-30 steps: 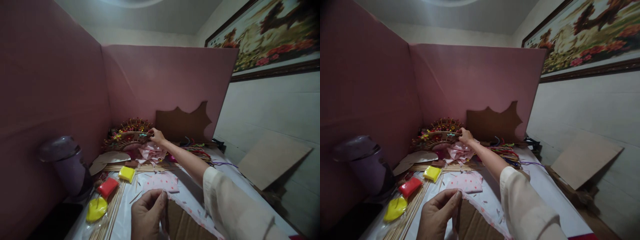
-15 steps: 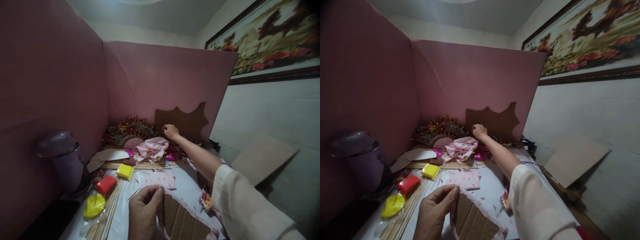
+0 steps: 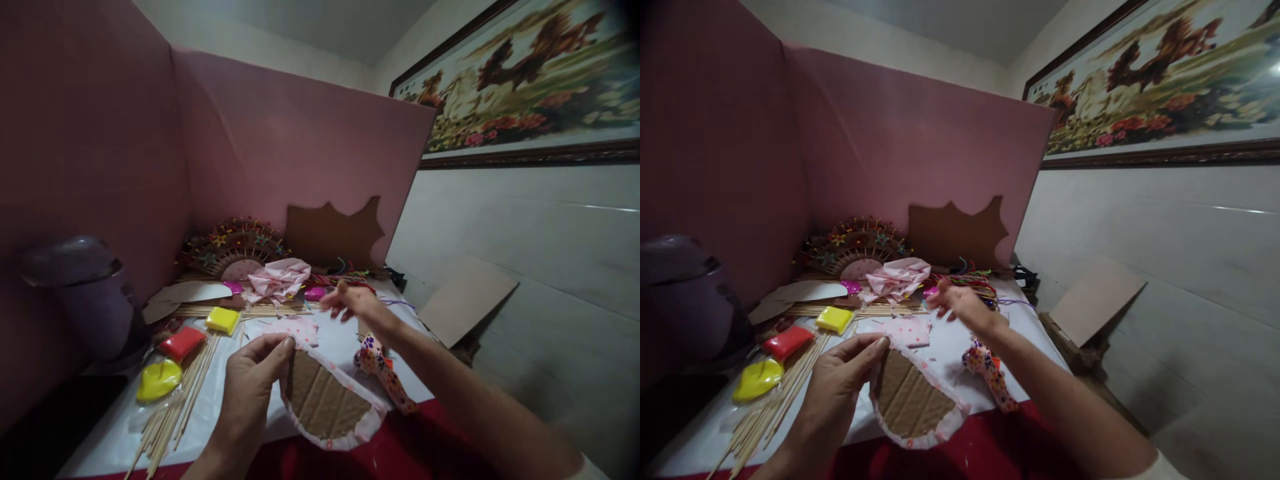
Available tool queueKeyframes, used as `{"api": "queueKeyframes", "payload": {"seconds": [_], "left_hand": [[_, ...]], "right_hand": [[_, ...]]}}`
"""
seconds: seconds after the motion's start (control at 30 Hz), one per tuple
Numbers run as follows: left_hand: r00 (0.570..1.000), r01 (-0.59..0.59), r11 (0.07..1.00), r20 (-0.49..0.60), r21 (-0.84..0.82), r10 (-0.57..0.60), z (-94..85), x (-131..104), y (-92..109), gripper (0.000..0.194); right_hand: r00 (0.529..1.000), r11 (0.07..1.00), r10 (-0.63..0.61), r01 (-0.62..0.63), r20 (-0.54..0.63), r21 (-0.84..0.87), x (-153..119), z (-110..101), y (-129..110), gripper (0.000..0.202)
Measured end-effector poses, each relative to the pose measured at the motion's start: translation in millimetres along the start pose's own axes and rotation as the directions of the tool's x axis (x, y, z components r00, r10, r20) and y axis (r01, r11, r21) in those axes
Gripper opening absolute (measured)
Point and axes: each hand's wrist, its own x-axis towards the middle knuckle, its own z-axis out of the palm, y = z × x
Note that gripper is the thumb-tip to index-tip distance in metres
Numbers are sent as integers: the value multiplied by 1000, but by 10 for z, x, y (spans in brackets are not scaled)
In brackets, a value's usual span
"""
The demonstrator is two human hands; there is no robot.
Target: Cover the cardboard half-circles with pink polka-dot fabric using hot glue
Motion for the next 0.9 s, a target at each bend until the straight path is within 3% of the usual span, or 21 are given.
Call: {"api": "queueKeyframes", "payload": {"seconds": [0.03, 0.07, 0.2, 0.37, 0.5, 0.77, 0.9], "left_hand": [[1000, 12, 1000, 18, -8, -12, 10, -11, -2, 19], [999, 22, 1000, 35, -10, -22, 20, -22, -4, 18], [997, 8, 999, 79, 35, -10, 58, -55, -4, 17], [986, 1, 998, 168, 68, -12, 88, -44, 4, 18], [963, 117, 992, 239, 55, -126, 95, -6, -51, 31], [926, 279, 960, 268, -10, -267, 93, 34, -85, 21], [924, 295, 956, 252, 14, -288, 98, 31, -70, 21]], "right_hand": [[989, 994, -8, -9, 148, 111, -174, 83, -100, 60], [980, 989, -10, -19, 200, 145, -329, 163, -187, 49], [993, 994, 2, -15, 115, 113, -641, 386, -316, 17], [996, 943, 11, -40, 88, 331, -559, 489, -77, 19], [992, 860, 50, -100, 114, 500, -568, 509, 71, 20], [989, 852, 81, -135, 127, 505, -613, 529, 136, 22], [988, 843, 69, -132, 138, 521, -597, 543, 168, 23]]}}
